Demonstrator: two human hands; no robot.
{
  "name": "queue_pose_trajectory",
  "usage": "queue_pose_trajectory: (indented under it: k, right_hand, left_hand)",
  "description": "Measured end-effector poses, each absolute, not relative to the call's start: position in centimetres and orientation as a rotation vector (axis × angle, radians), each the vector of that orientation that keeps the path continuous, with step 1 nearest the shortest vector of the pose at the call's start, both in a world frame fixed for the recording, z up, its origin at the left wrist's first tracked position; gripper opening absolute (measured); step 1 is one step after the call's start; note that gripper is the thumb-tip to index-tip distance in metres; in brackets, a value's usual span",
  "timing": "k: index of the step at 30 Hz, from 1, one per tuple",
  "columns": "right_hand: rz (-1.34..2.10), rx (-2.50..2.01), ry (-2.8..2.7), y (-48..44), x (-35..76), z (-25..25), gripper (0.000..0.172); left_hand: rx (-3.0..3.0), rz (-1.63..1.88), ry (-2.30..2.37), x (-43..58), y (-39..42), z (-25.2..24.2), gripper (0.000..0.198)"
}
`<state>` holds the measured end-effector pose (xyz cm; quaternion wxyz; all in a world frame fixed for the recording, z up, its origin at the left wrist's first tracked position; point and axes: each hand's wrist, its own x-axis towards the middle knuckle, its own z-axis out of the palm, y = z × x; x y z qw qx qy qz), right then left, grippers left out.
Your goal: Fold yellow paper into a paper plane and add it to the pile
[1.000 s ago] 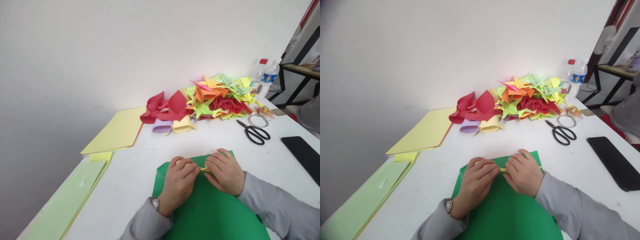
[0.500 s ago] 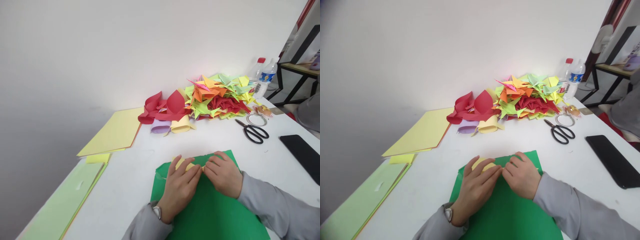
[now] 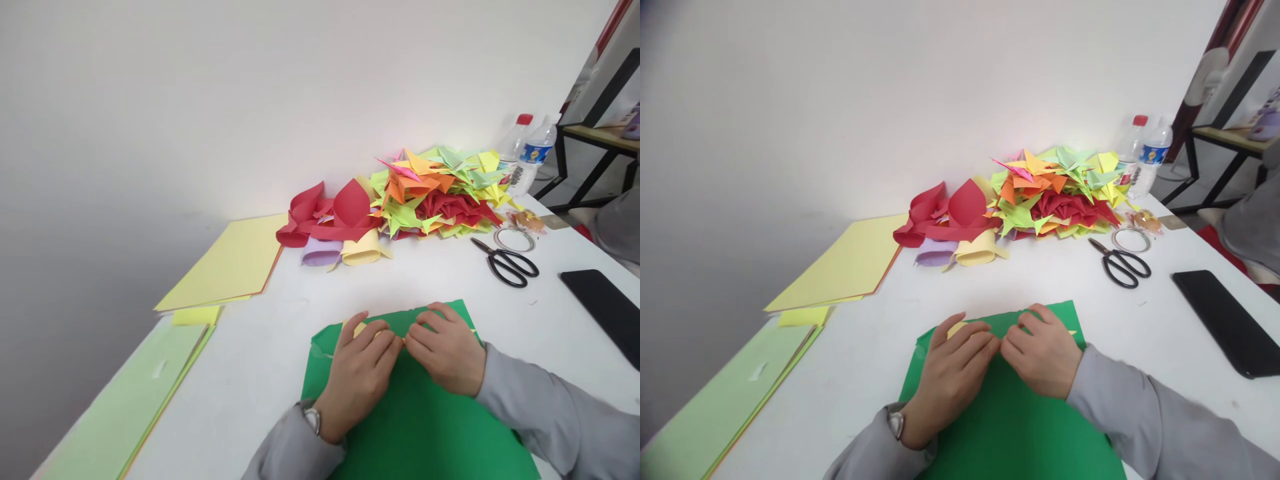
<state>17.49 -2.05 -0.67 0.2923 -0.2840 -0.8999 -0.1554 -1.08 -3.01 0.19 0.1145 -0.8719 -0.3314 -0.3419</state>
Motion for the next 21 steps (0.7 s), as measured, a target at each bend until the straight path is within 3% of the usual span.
queue_pose_trajectory:
  k: [12, 21]
  right_hand:
    - [-0.307, -0.778, -2.37, -2.2, 17.39, -1.13, 0.025]
    - [-0.324, -0.782, -2.367, -1.79, 17.76, -0.73, 0.023]
  left_hand:
    - [-2.604, -0.982, -0.933, -1.43, -2.88, 0.15, 0.026]
    - [-2.591, -1.056, -1.006, -1.26, -2.7, 0.73, 0.016]
